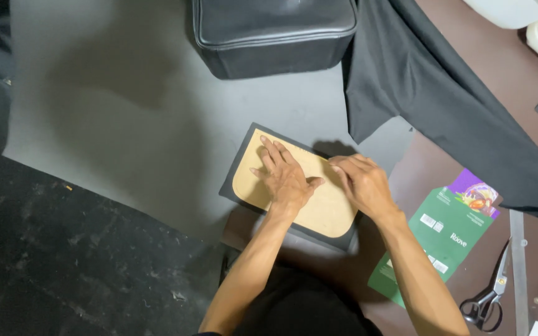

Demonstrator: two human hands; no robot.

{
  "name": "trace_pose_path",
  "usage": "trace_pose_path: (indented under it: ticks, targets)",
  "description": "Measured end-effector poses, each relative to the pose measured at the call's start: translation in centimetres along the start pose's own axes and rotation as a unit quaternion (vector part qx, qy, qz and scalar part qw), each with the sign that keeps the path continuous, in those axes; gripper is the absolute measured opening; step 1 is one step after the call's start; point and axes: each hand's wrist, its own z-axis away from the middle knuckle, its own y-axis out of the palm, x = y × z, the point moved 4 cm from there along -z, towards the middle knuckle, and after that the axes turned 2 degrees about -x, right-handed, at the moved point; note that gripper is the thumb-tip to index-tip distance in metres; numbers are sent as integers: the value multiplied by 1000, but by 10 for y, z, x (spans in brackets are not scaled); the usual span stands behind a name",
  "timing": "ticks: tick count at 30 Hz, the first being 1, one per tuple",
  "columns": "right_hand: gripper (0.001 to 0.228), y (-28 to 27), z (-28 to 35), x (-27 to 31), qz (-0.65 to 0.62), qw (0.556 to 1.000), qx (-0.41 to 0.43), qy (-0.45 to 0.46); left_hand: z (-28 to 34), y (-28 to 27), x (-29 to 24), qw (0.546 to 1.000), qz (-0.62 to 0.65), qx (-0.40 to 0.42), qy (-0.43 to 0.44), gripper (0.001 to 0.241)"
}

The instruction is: Cutting a leather piece, tracing a pattern template, and applying glue to the edges.

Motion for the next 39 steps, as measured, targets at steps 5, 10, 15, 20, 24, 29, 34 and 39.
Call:
trace_pose_path:
  ticks: [5,10,15,20,24,29,34,39]
  targets:
    - [16,-4,4,4,-13,1000,-24,13,15,14,-13,998,31,-40,45,102]
    - [19,-7,0,8,-22,999,-32,13,12,78,-17,946,6,-259,193,40]
    - [17,-23,8,6,-9,1000,-27,13,21,83,-31,904,-14,-349,246,10]
    - [20,-39,33,-2,26,998,-32,47,26,84,-39,890,-26,-366,272,11]
    - [19,-40,25,5,6,998,-51,38,33,77,-45,883,-27,-366,294,4]
    - [17,-43,50,-14,24,996,-55,60,30,82,-41,881,-29,-357,308,10]
    - [14,-43,64,-24,48,992,-73,88,31,90,-37,879,-59,-348,321,19]
    - [19,-31,27,4,-8,994,-94,46,40,88,-42,902,-102,-258,331,26]
